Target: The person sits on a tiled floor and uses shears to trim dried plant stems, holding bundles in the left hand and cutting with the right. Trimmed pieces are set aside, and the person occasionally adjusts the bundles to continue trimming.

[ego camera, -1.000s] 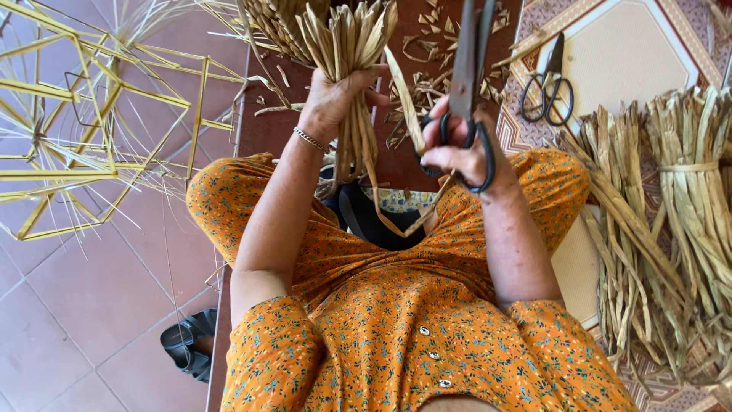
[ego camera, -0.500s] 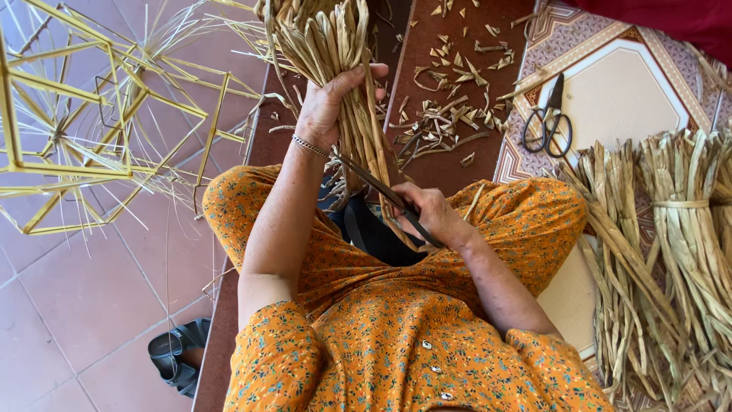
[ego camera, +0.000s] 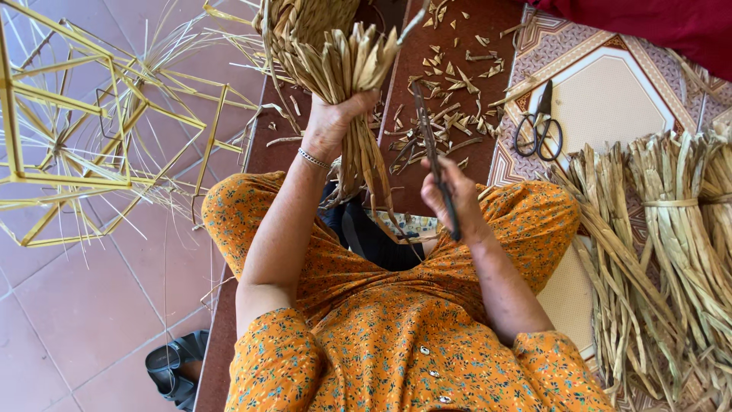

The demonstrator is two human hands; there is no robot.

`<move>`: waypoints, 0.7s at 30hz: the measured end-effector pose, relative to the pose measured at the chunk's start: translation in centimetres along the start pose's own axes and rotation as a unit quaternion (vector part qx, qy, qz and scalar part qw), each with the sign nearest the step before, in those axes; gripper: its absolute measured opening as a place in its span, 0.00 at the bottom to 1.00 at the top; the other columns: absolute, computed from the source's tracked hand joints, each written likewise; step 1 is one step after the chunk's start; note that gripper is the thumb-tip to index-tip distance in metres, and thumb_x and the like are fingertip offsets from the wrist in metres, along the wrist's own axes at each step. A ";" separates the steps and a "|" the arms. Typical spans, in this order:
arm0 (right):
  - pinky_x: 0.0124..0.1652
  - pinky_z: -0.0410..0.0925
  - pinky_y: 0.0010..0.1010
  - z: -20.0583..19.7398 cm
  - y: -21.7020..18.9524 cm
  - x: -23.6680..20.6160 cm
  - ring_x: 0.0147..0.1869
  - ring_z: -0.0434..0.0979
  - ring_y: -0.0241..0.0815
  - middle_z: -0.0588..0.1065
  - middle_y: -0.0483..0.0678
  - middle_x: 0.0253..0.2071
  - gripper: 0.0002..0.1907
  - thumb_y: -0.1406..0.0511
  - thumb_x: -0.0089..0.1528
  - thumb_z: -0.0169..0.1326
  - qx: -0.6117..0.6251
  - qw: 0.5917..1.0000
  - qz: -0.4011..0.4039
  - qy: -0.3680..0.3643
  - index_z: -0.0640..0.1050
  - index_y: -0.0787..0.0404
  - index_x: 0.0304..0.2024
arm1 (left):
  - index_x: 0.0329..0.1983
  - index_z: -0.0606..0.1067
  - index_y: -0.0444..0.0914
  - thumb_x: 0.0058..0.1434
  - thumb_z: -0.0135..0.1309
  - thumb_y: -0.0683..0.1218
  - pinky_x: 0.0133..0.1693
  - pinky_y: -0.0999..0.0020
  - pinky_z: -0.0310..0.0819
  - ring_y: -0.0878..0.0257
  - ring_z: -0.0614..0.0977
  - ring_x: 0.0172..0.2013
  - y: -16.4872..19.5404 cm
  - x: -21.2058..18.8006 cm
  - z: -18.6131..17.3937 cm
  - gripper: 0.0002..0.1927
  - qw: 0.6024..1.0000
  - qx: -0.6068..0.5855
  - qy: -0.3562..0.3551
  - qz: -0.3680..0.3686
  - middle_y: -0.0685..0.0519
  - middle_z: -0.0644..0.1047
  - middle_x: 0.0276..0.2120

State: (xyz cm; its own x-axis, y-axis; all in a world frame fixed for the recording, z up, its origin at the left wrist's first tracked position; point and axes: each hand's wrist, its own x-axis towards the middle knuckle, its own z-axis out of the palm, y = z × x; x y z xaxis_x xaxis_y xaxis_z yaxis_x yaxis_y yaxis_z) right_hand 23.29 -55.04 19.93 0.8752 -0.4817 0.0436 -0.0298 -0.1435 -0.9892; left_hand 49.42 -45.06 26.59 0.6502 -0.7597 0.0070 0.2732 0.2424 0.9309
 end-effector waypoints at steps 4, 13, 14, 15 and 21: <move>0.31 0.66 0.21 -1.9 -1.8 1.8 0.33 0.70 0.31 0.73 0.43 0.36 0.46 0.34 0.68 0.43 -0.081 0.994 -0.065 0.029 0.68 0.65 0.68 | 0.44 0.79 0.34 0.56 0.63 0.38 0.37 0.70 0.79 0.65 0.81 0.34 0.2 -1.0 1.1 0.13 0.999 0.030 -0.041 -0.002 0.54 0.80 0.35; 0.29 0.68 0.27 -0.7 -4.0 2.8 0.29 0.73 0.32 0.71 0.42 0.25 0.44 0.35 0.69 0.34 -0.106 0.993 -0.036 0.045 0.72 0.65 0.63 | 0.45 0.79 0.33 0.55 0.67 0.36 0.37 0.66 0.82 0.62 0.85 0.36 -0.5 -1.7 1.3 0.15 0.994 0.005 -0.067 -0.087 0.50 0.83 0.37; 0.31 0.69 0.26 -0.7 -4.0 2.8 0.30 0.74 0.32 0.71 0.42 0.24 0.43 0.36 0.71 0.34 -0.116 0.991 -0.057 0.047 0.72 0.65 0.63 | 0.45 0.79 0.34 0.55 0.67 0.37 0.37 0.66 0.83 0.62 0.85 0.37 -0.6 -1.6 1.1 0.15 0.993 0.000 -0.073 -0.092 0.50 0.84 0.37; 0.30 0.68 0.26 -0.7 -3.9 2.8 0.29 0.74 0.31 0.70 0.42 0.23 0.42 0.36 0.72 0.33 -0.113 0.991 -0.049 0.048 0.72 0.65 0.62 | 0.46 0.78 0.34 0.55 0.68 0.37 0.38 0.66 0.82 0.62 0.84 0.37 -0.6 -1.7 1.0 0.16 0.993 0.003 -0.076 -0.090 0.50 0.83 0.37; 0.22 0.65 0.26 -0.1 -3.5 2.6 0.21 0.71 0.31 0.69 0.40 0.19 0.36 0.40 0.71 0.35 -0.075 0.993 -0.018 0.088 0.76 0.63 0.53 | 0.46 0.79 0.36 0.54 0.67 0.37 0.42 0.65 0.84 0.62 0.84 0.38 0.7 -1.7 1.2 0.16 0.991 0.060 -0.095 -0.078 0.50 0.83 0.37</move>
State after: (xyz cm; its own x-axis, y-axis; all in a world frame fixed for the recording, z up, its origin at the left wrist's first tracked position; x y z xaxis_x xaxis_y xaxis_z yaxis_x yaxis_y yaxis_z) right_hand 25.68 -55.86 23.48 0.7800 -0.6151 0.1152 -0.0828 -0.2839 -0.9553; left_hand 47.69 -44.32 27.69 0.4588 -0.8848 -0.0816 0.2665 0.0494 0.9626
